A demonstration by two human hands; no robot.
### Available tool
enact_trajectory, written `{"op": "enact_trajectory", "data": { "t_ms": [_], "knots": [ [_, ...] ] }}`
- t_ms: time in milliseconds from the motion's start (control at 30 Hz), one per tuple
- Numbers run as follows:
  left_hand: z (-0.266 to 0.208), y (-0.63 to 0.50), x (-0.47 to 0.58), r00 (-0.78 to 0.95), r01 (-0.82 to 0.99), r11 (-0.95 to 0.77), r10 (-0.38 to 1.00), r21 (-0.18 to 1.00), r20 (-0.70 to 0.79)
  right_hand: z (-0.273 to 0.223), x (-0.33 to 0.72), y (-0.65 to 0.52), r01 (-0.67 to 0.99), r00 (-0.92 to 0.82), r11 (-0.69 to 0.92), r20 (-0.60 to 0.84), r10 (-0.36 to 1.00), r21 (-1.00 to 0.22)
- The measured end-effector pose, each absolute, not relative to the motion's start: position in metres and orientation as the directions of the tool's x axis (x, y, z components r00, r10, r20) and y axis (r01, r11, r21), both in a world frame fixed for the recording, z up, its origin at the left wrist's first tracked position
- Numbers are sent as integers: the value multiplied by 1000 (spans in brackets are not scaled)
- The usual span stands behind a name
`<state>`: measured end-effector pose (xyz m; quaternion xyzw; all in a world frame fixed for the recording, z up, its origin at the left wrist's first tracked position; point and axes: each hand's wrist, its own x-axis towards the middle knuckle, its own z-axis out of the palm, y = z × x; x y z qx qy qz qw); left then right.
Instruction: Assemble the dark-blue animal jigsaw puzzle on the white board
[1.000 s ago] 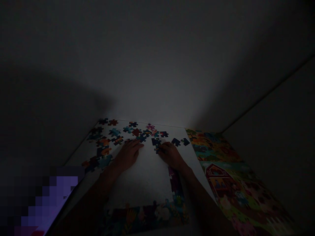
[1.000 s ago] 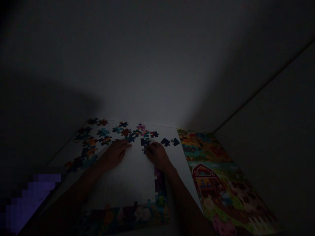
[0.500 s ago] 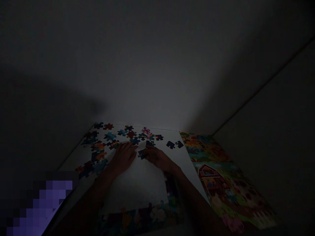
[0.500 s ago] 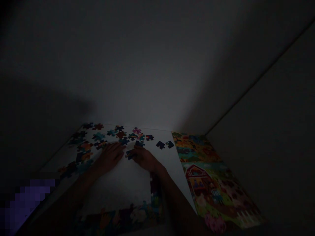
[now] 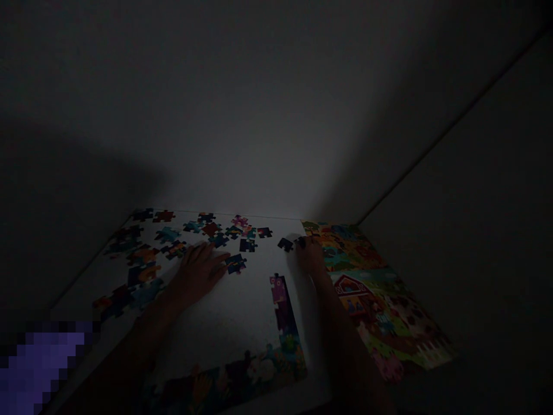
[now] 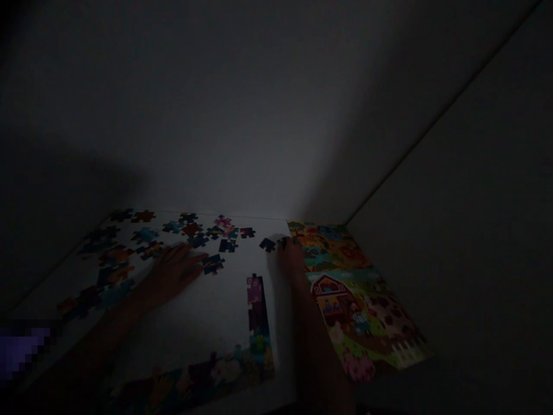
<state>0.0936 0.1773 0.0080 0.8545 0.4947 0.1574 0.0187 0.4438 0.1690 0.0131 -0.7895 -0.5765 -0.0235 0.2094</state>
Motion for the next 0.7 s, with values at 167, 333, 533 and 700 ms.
{"op": "enact_trajectory", "data": {
  "t_ms": [167,333,533,700],
  "knots": [
    [9,177,93,448,840,-502,856,206,259,13,451,170,898,378,-289,245,893,-332],
    [13,177,94,424,858,-474,872,200,245,13,458,170,901,353,-281,183,917,-332],
    [17,178,92,360,897,-407,900,173,247,10,467,171,868,346,-262,134,929,-422],
    [22,176,93,363,908,-403,894,118,264,14,473,167,785,361,-264,69,930,-560]
  ]
}}
